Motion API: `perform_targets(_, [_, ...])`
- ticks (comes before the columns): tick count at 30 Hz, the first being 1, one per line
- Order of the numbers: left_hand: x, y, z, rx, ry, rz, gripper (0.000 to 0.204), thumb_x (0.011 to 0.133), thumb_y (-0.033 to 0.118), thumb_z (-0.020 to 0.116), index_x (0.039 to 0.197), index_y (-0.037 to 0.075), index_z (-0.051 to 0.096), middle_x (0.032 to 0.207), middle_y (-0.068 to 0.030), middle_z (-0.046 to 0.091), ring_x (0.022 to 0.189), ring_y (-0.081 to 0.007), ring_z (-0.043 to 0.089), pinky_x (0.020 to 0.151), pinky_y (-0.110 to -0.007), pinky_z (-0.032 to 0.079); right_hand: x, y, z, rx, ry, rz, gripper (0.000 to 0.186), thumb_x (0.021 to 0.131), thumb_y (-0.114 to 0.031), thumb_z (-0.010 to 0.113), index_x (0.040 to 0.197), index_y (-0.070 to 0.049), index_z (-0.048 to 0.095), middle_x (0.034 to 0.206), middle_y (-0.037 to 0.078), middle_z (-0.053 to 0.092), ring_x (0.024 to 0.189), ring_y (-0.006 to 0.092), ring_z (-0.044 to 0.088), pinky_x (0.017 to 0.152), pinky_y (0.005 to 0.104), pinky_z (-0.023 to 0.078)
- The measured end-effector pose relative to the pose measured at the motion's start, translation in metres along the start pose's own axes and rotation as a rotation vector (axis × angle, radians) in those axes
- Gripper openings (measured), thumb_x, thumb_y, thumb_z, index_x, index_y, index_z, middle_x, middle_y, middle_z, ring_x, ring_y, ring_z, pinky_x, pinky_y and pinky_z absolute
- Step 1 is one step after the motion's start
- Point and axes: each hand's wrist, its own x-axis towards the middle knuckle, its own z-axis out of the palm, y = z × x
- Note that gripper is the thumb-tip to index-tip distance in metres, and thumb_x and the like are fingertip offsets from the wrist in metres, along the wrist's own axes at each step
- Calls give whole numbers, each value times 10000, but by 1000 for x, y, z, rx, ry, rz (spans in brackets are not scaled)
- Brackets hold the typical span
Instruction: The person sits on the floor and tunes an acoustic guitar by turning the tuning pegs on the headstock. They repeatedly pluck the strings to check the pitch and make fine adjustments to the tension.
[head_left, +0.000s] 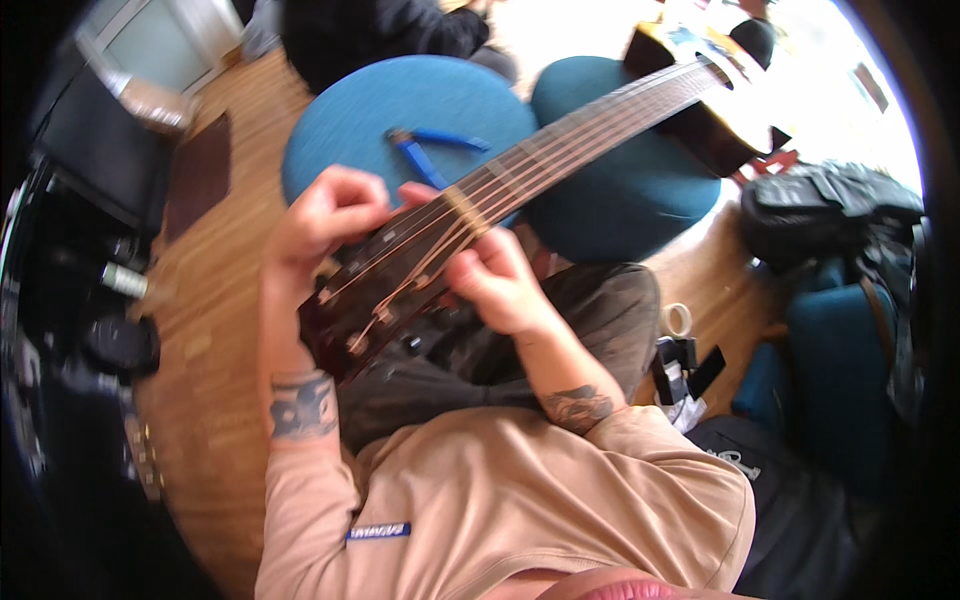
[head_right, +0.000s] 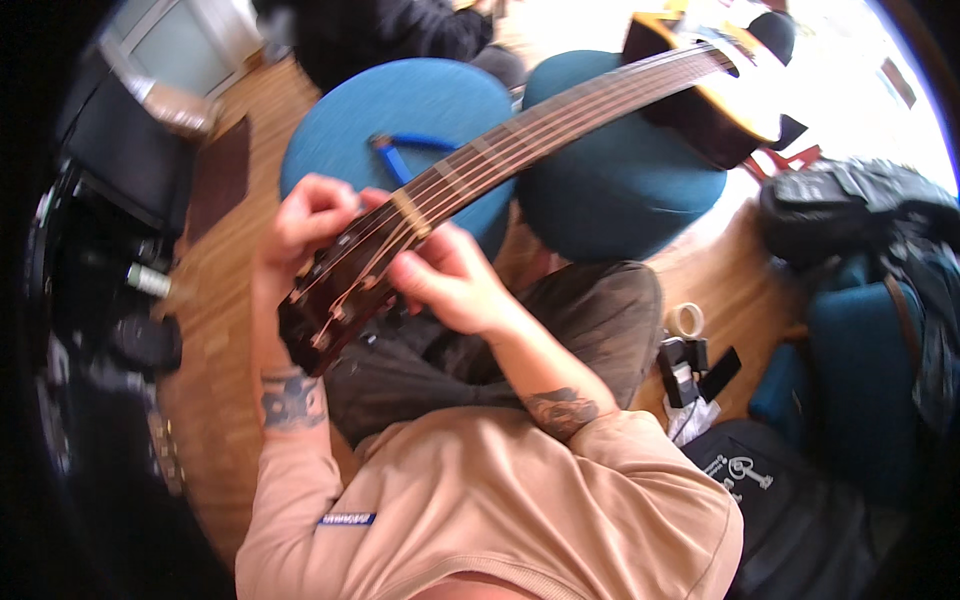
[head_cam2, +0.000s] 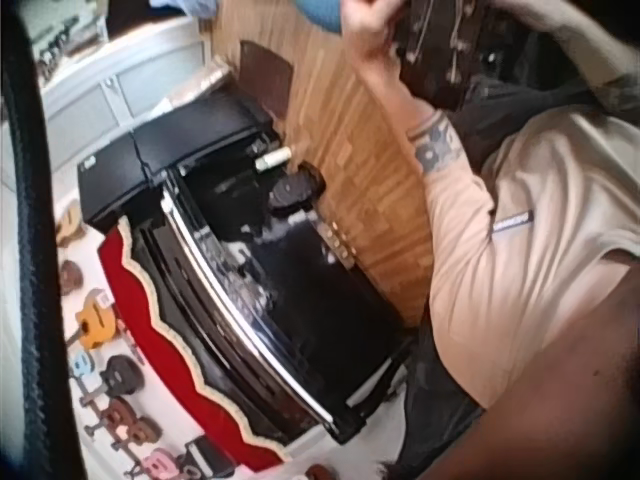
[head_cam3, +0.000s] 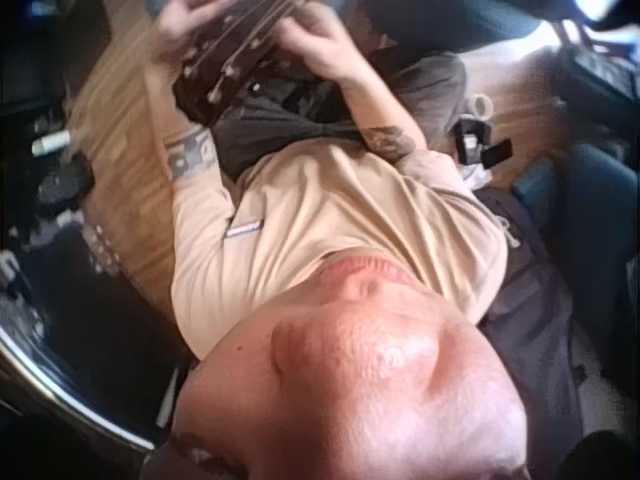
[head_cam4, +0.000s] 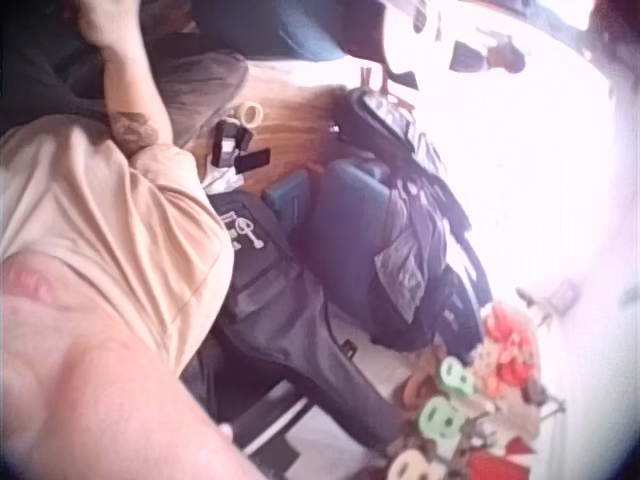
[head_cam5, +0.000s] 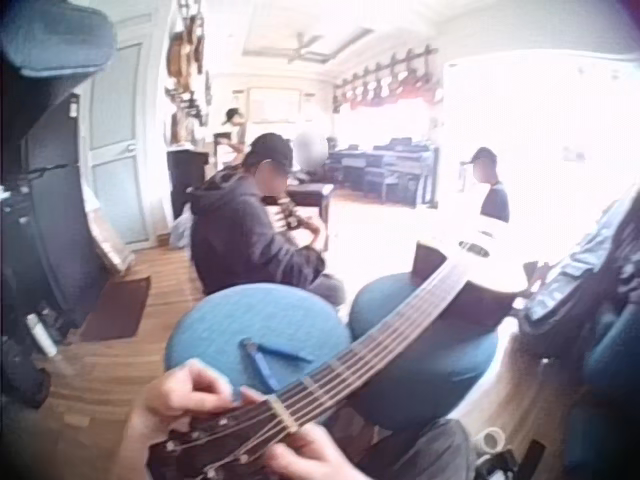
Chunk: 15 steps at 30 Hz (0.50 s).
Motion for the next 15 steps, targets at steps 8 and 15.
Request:
perform_targets(8, [-8,-26,-6,-321,-80,325,211,842,127,783,932,9,632,996,-90,585,823,-148,578,719,-246,457,7,6,3,102,-37,-37,738,968,-408,632,1532,-76,292,1094,21,632,696,30,530,544,175,424])
perform_targets(15, [-2,-18,-10,-321,-108,237,142,838,85,779,926,-9,719,994,-89,613,868,-164,604,762,-278,490,9,6,4,104,-39,-60,760,971,-459,605,1537,-66,284,1143,15,612,737,31,519,576,172,435])
